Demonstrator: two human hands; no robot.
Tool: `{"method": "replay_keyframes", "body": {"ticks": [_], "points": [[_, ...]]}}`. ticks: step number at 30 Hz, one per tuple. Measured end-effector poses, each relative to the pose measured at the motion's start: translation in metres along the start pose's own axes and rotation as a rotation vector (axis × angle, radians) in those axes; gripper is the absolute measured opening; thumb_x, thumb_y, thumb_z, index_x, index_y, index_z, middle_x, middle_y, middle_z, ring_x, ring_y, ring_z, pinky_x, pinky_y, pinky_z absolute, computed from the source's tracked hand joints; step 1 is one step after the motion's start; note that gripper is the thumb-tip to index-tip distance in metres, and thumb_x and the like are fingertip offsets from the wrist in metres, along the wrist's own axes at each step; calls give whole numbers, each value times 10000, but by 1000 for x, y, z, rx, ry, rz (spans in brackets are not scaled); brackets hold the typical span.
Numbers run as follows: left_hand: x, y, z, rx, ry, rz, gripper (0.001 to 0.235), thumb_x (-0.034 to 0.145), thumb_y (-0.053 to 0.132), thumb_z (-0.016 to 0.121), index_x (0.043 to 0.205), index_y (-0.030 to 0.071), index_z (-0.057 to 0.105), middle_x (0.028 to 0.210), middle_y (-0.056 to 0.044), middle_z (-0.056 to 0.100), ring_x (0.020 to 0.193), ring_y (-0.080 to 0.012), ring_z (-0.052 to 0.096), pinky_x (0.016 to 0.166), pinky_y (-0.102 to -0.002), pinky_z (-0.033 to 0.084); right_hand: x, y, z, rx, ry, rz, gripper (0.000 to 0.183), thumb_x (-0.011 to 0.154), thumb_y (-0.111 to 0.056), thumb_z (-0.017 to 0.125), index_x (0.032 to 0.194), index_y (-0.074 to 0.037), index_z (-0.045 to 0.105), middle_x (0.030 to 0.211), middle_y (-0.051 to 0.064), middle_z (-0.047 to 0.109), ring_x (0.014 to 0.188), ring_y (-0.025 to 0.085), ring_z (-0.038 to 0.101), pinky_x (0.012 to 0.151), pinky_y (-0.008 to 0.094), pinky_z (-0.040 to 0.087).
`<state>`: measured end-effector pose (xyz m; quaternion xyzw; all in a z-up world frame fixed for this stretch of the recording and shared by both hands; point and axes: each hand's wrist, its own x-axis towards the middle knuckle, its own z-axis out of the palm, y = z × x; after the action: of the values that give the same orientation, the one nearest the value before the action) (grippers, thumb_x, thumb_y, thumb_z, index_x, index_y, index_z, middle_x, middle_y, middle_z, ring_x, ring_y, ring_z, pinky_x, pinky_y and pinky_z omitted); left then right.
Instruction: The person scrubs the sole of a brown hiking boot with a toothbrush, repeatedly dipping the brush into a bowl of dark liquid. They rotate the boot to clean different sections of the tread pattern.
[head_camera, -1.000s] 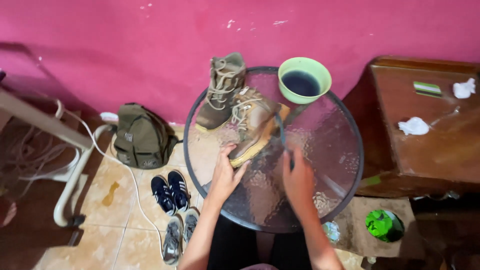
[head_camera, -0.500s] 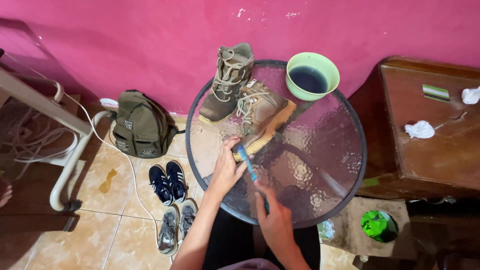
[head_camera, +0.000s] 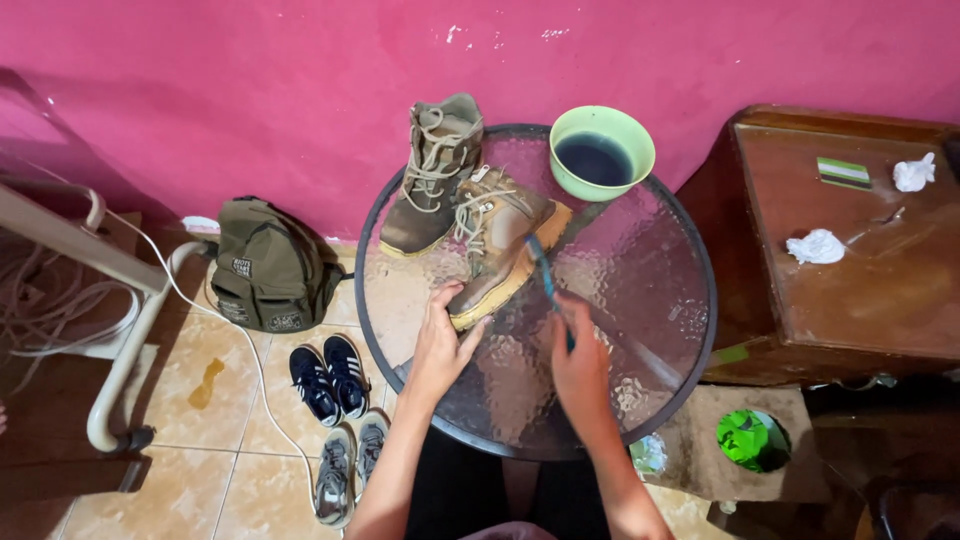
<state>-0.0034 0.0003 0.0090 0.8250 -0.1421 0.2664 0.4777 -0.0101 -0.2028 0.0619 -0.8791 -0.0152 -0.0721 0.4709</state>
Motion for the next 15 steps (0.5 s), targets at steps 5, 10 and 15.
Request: {"method": "replay_keyframes", "body": {"ticks": [5, 10, 15], "points": [[1, 2, 2, 16, 36, -68, 571, 864, 148, 806, 1290, -6, 457, 1284, -183, 562, 1254, -395, 584, 1071, -479, 478, 52, 20, 6, -124, 161, 33, 211, 1069, -253, 539, 1268, -229, 605, 943, 148, 769, 935, 407, 723, 803, 556, 560], [-1, 0, 5, 25, 34, -67, 590, 856, 152, 814, 1297, -3, 455, 1297, -188, 558, 1266, -399, 579, 1077, -490, 476, 83, 26, 6, -219, 179, 48, 204, 1061, -333, 564, 1253, -286, 616, 891, 187, 759, 930, 459, 709, 836, 607, 538], [-1, -1, 5, 14, 38, -74, 586, 863, 164, 811, 1298, -4, 456, 1298, -183, 556, 1273, -392, 573, 1086, -470, 472, 30, -34, -3, -249, 142, 116, 372, 1027, -300, 571, 1363, -146, 613, 1054, 301, 737, 1035, 473, 695, 930, 597, 531]]}}
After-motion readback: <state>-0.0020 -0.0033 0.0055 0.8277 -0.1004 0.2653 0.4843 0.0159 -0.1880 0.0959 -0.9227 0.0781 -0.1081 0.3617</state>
